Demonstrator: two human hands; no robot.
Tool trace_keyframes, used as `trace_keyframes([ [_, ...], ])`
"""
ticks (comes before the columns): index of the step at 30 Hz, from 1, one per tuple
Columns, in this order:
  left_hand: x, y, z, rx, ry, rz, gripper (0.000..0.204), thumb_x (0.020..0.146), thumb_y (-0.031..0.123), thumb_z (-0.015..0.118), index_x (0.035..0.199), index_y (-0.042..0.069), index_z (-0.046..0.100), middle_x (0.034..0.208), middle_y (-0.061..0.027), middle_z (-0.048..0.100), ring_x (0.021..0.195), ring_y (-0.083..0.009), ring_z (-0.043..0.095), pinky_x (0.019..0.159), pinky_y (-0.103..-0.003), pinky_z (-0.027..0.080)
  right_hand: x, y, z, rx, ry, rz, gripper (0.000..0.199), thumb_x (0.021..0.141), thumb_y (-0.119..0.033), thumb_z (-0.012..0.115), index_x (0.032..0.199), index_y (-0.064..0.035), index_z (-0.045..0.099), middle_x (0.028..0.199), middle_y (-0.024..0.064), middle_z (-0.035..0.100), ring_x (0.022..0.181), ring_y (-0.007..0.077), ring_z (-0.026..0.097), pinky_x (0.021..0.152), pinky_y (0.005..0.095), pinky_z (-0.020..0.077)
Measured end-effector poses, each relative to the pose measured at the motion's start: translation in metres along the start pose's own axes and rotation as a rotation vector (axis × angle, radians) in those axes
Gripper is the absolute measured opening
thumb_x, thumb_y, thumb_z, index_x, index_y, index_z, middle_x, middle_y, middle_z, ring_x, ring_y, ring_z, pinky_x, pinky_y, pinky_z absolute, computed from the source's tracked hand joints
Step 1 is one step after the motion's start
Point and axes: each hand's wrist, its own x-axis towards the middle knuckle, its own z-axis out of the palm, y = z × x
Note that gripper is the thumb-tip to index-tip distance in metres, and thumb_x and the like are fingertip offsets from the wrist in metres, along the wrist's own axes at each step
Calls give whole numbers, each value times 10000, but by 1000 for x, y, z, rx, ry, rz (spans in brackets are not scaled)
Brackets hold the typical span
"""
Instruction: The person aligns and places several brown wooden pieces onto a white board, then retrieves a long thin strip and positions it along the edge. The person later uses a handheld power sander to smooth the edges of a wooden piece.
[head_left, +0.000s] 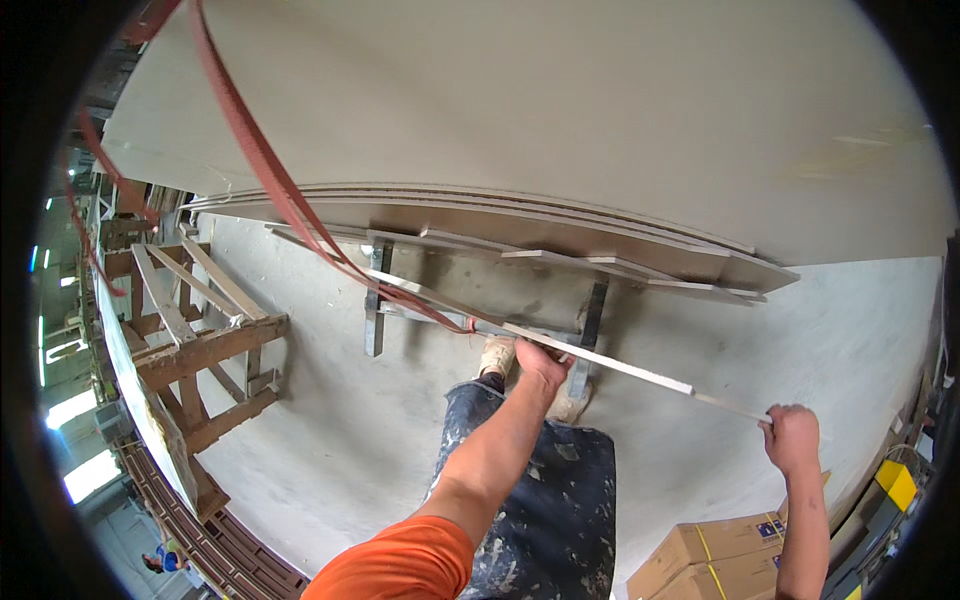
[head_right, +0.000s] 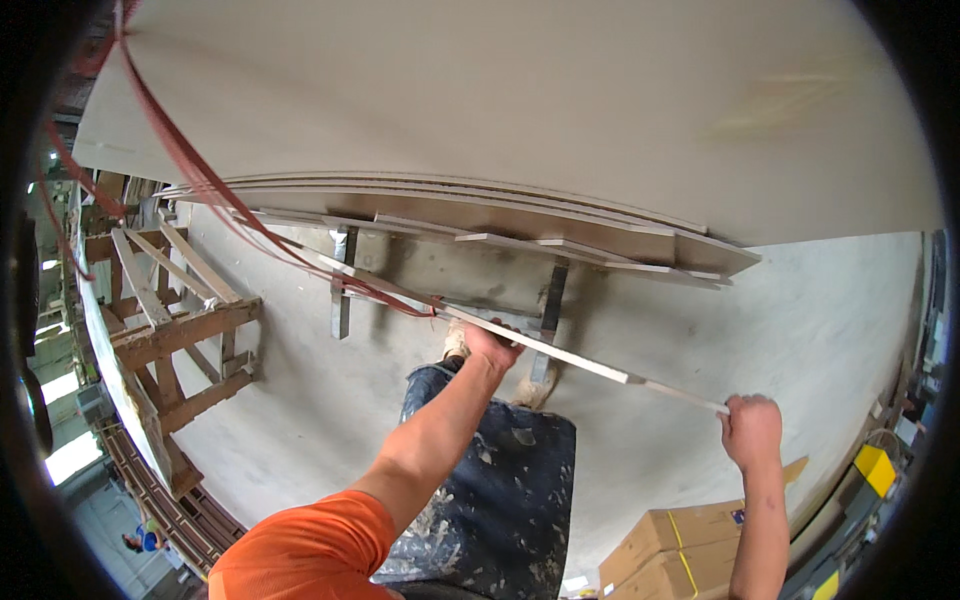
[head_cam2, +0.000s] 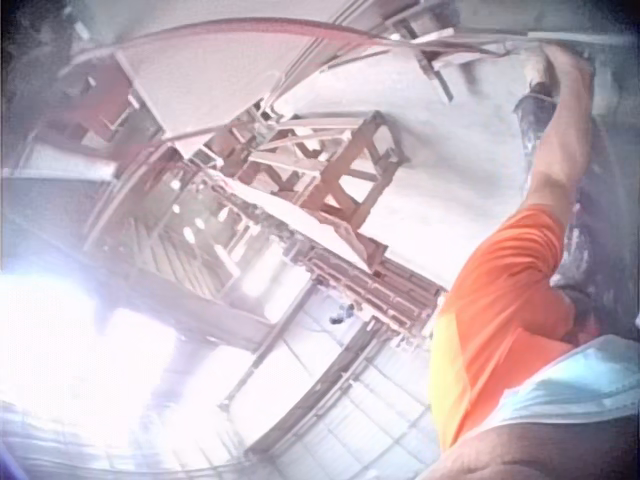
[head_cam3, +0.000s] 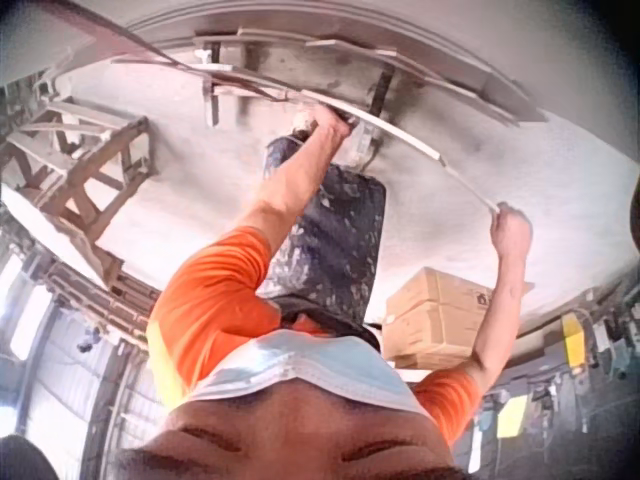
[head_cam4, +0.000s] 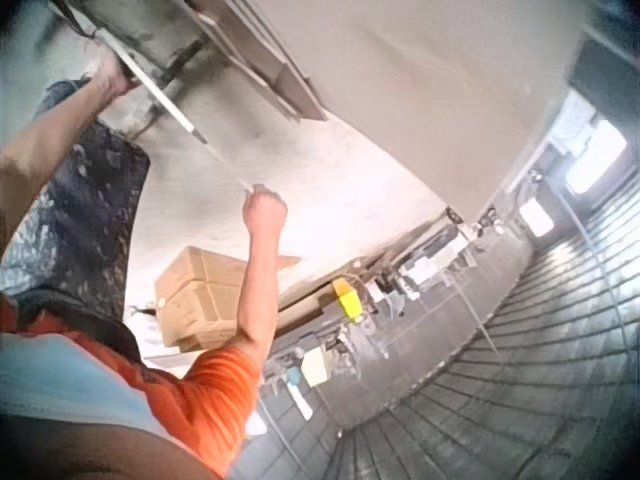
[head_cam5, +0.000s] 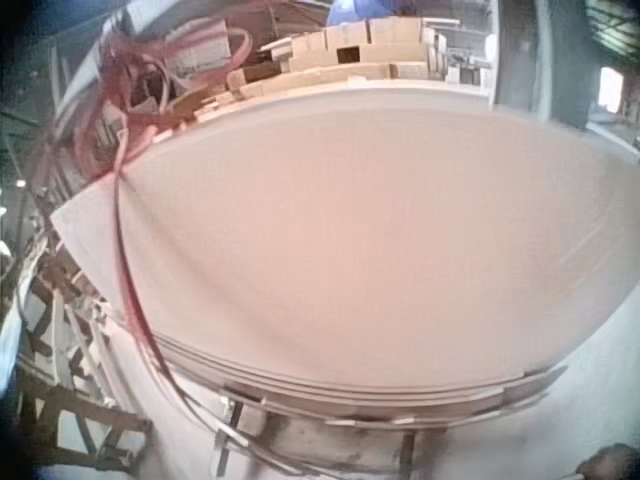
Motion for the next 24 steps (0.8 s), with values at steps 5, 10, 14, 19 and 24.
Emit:
trace_keyframes([
  [5,-38,-74,-2,63,-47,-102,387,951,488,365,983,154,558,893,-46,529,760,-241,497,794,-541,466,-86,43,-24,-40,-20,86,218,767,-196,765,742,-56,600,723,152,628,749,365,606,674,485,475],
  [10,-92,-146,-11,219,17,-189,420,960,543,341,919,214,599,824,21,609,785,-165,571,785,-468,450,-181,79,-43,-63,-58,163,187,739,-169,767,789,-54,628,720,160,623,733,377,605,672,495,478],
  [14,-90,-215,-52,116,-36,-336,444,943,609,366,930,215,571,839,15,557,746,-192,552,772,-469,457,-266,102,-46,-154,-58,203,185,716,-166,758,781,-53,627,727,170,624,745,384,607,673,494,486],
  [19,-173,-272,-66,121,45,-395,419,946,574,369,960,199,556,878,0,570,744,-208,561,687,-441,462,-383,99,-78,-204,-224,291,290,808,-334,746,932,-80,680,739,173,667,723,391,671,639,501,534],
  [24,-282,-287,-91,421,-49,-471,440,986,521,286,1014,199,586,925,-23,630,823,-210,611,589,-411,463,-525,75,-82,-205,-229,441,246,835,-308,699,860,-68,654,712,172,646,649,391,649,596,502,519],
])
